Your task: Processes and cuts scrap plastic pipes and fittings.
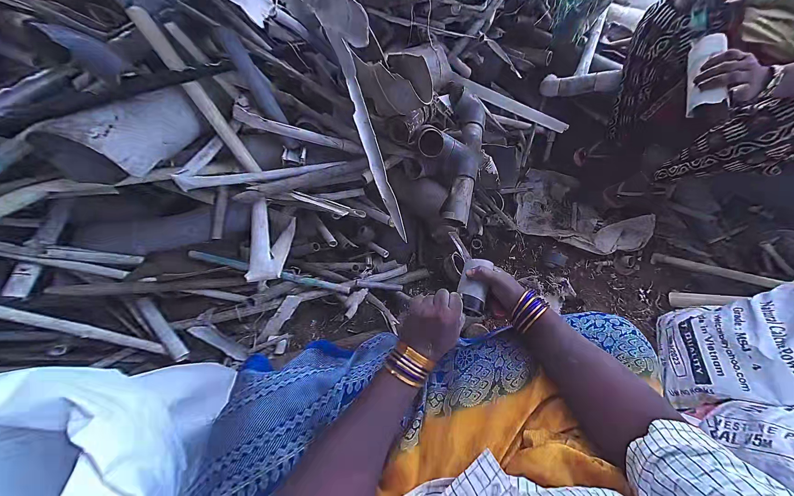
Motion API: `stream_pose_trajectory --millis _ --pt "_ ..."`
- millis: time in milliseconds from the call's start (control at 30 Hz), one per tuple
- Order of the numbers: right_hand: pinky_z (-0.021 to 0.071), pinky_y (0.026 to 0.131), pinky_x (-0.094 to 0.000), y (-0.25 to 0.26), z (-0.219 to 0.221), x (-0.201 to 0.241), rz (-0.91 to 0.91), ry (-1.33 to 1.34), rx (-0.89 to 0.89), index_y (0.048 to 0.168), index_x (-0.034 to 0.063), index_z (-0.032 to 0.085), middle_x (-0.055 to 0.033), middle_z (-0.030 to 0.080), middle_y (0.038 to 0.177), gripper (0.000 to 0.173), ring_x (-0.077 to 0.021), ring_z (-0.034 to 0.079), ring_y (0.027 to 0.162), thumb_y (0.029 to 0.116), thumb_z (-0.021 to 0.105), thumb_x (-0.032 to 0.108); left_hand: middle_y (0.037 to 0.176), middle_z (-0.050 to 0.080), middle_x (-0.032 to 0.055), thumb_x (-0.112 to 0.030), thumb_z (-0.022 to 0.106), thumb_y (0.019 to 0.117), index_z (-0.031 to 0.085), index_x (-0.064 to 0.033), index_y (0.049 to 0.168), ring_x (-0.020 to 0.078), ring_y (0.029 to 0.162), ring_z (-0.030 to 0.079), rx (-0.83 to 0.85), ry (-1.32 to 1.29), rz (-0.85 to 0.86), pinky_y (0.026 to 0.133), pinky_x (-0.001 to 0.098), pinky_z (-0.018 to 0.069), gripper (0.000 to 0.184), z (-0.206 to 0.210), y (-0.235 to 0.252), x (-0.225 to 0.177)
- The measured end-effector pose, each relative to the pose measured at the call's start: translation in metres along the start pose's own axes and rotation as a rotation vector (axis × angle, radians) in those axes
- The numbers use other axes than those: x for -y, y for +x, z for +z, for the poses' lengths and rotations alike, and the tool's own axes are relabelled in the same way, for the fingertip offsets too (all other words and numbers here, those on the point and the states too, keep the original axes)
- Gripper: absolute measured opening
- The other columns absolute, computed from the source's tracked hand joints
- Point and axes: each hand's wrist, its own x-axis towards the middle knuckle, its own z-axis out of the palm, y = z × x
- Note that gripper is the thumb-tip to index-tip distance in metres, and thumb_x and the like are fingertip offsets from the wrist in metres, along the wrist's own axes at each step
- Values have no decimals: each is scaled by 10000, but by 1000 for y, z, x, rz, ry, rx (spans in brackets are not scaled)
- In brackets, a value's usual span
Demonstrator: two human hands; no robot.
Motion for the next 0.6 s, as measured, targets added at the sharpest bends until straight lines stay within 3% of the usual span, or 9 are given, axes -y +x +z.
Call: stream_pose_trajectory --millis 200,300,333,400,433,467,500,567,600 --pt "591 662 -272 0 -3 2 -54 123 52 1120 44 544 -46 685 809 144 -112 689 696 1045 460 134 673 640 167 -141 607 866 689 23 770 323 570 665 -91 -37 61 539 440 522 207 2 5 5" --pt "581 669 -282 1 -5 -4 -113 220 47 1127 71 531 -32 674 826 170 -107 678 719 1004 444 149 781 710 164 -156 447 976 703 7 815 312 736 716 -74 -357 -16 769 462 554 344 1 6 15" --pt "581 677 -283 3 -7 -6 -147 239 72 1182 83 525 -23 679 853 256 -102 678 738 950 478 180 854 720 172 -187 383 1026 702 31 862 285 823 713 -3 -567 -124 838 431 536 419 -2 6 17" --pt "597 694 -280 6 -9 -11 -209 235 143 1390 114 461 -14 691 928 669 -95 692 777 767 639 283 897 678 108 -190 300 1102 663 90 1007 90 834 651 163 -979 -446 809 252 531 468 -11 11 16" --pt "597 711 -276 7 -8 -12 -222 200 169 1466 140 375 -9 686 977 831 -84 694 803 721 687 332 955 666 102 -211 249 1139 607 105 1142 40 829 651 293 -1162 -622 788 210 546 478 -19 16 13" --pt "591 741 -267 6 -4 -14 -238 142 181 1567 149 254 -19 665 1052 978 -75 684 837 728 695 386 1033 659 123 -254 227 1150 546 93 1274 54 832 677 408 -1310 -771 763 221 577 487 -24 19 12" --pt "582 775 -256 3 2 -15 -261 43 167 1613 124 138 -44 638 1139 1003 -65 675 880 802 638 441 1118 646 143 -272 239 1149 484 74 1378 87 874 692 484 -1425 -862 771 253 592 482 -25 20 12" --pt "523 936 -283 -5 13 -12 -299 -185 97 1636 55 28 -180 488 1438 828 -118 618 1104 1010 346 494 1144 643 128 -261 267 1145 468 59 1395 113 938 694 503 -1575 -922 804 283 602 454 -24 18 11" --pt "490 1015 -316 -7 16 -10 -305 -237 51 1639 45 49 -234 411 1533 712 -172 586 1220 1074 182 456 1109 652 109 -251 280 1141 494 58 1359 112 940 692 491 -1621 -925 813 287 600 434 -24 18 12"
